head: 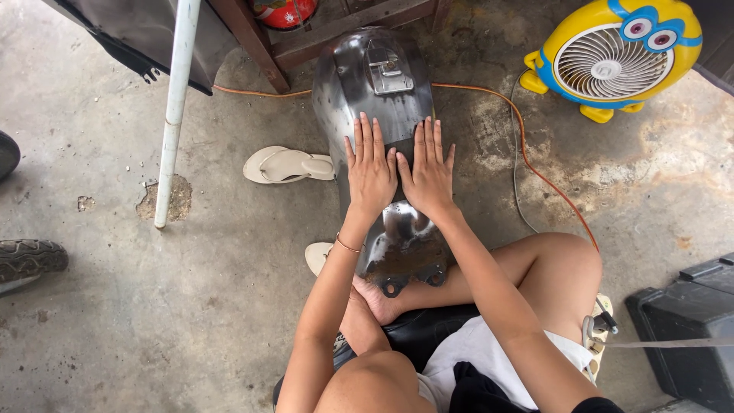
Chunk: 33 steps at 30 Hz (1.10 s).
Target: The person sits cross-legged on the floor and sands a large, curved metal object using a sanding block. They rub the block back and forth across the surface to smooth it.
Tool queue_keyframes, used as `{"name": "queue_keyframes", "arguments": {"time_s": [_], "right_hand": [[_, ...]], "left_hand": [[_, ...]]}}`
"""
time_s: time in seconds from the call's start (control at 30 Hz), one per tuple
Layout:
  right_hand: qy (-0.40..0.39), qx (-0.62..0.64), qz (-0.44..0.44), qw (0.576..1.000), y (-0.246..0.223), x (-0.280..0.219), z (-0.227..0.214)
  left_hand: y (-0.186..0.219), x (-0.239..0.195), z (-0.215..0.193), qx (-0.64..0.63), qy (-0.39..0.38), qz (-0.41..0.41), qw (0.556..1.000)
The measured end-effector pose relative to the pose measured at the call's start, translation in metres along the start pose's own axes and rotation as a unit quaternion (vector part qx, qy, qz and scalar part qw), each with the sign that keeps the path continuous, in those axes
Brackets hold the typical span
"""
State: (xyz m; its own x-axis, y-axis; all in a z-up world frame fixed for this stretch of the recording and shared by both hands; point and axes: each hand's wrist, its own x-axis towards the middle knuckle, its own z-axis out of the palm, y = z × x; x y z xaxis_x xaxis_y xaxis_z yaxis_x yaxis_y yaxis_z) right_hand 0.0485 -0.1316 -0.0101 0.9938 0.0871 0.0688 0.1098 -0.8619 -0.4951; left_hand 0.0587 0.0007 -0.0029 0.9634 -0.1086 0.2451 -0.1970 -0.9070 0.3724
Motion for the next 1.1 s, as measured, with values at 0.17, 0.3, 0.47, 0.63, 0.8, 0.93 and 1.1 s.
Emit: {"name": "queue_keyframes", "arguments": {"time_s": [0.17, 0.3, 0.47, 0.63, 0.8, 0.93, 1.1], "right_hand": [[0.005, 0.003, -0.007, 1.000, -0.005, -0.017, -0.005], [0.009, 0.004, -0.011, 1.000, -0.005, -0.038, -0.004], [0.046, 0.018, -0.022, 0.999, -0.006, -0.068, -0.003], [0.048, -0.011, -0.028, 0.998, -0.011, -0.076, -0.008], [0.024, -0.030, -0.011, 0.999, -0.043, -0.071, -0.017], [0.082, -0.002, -0.017, 0.996, -0.061, -0.058, -0.002], [0.116, -0.015, -0.004, 0.993, -0.052, -0.016, 0.004]], "left_hand": [[0.010, -0.015, -0.012, -0.003, -0.001, 0.006, 1.000], [0.014, -0.035, -0.015, -0.013, -0.002, 0.007, 1.000], [0.021, -0.062, -0.015, -0.009, 0.025, 0.031, 0.999], [0.009, -0.071, -0.009, -0.208, 0.069, 0.024, 0.975], [0.013, -0.068, -0.036, -0.401, 0.136, -0.018, 0.906], [0.013, -0.066, -0.039, -0.483, 0.126, -0.075, 0.863], [0.004, -0.066, -0.019, -0.457, 0.112, -0.094, 0.877]]}}
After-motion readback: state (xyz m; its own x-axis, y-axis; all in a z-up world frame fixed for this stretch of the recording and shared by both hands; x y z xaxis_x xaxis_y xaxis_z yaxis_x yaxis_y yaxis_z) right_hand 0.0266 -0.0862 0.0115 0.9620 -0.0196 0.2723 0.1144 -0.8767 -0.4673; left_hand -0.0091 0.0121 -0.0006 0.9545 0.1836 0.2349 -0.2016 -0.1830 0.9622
